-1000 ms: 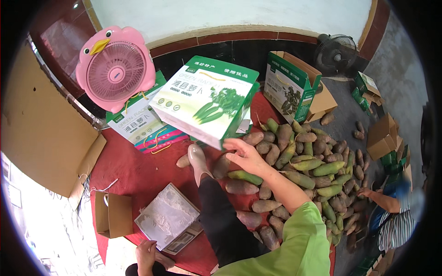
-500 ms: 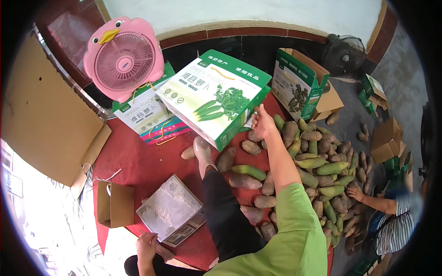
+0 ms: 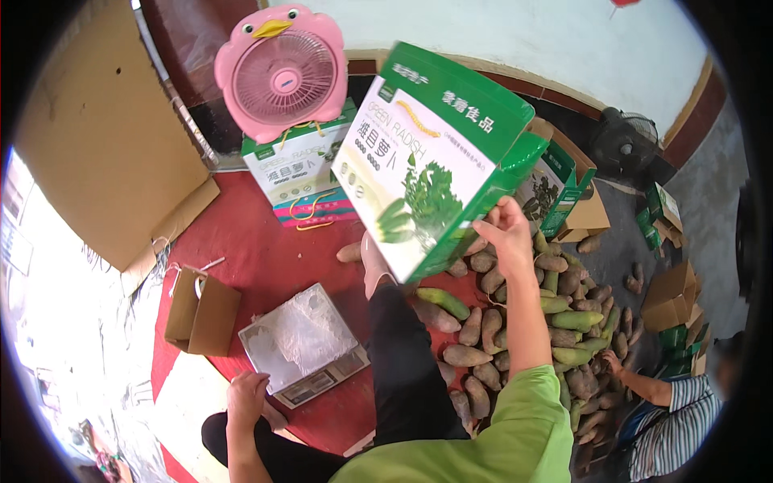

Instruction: Pick up radishes from a pile on the floor, weigh them in a cardboard box on an electronic scale, and organize the packed boxes.

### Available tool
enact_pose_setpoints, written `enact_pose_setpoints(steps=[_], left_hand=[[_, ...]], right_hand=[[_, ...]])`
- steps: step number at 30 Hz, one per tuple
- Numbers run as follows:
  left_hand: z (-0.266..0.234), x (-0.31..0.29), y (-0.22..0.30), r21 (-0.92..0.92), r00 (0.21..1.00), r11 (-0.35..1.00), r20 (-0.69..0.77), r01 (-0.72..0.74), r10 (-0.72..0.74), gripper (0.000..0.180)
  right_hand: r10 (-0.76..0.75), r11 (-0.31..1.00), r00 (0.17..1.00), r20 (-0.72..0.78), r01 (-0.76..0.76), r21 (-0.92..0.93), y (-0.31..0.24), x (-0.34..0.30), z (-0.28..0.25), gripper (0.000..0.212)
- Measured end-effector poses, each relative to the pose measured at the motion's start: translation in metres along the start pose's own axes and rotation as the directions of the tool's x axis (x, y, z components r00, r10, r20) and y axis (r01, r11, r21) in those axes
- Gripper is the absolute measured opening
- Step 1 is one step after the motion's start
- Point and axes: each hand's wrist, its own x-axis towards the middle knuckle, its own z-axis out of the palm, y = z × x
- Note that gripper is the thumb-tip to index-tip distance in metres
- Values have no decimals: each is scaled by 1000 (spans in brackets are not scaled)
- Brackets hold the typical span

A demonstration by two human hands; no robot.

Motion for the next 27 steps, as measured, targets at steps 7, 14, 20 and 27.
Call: enact_pose_setpoints(steps=[7, 14, 20, 27], left_hand=[[-32, 1, 12, -126, 961, 992, -277, -24, -12, 40], [-55, -7, 0, 116, 667, 991, -744, 66, 42, 99], [-66, -37, -20, 253, 733, 942, -680, 219, 12, 62], [-47, -41, -4, 284, 898, 959, -426, 16, 111, 11]], right_hand=[[-272, 624, 885, 378, 461, -631, -46, -44, 52, 32], [-200, 579, 567, 799, 727, -371, -11, -57, 128, 33], [-126, 693, 344, 930, 702, -166, 58, -67, 180, 29], [151, 847, 509, 847, 375, -377, 130, -62, 171, 45]])
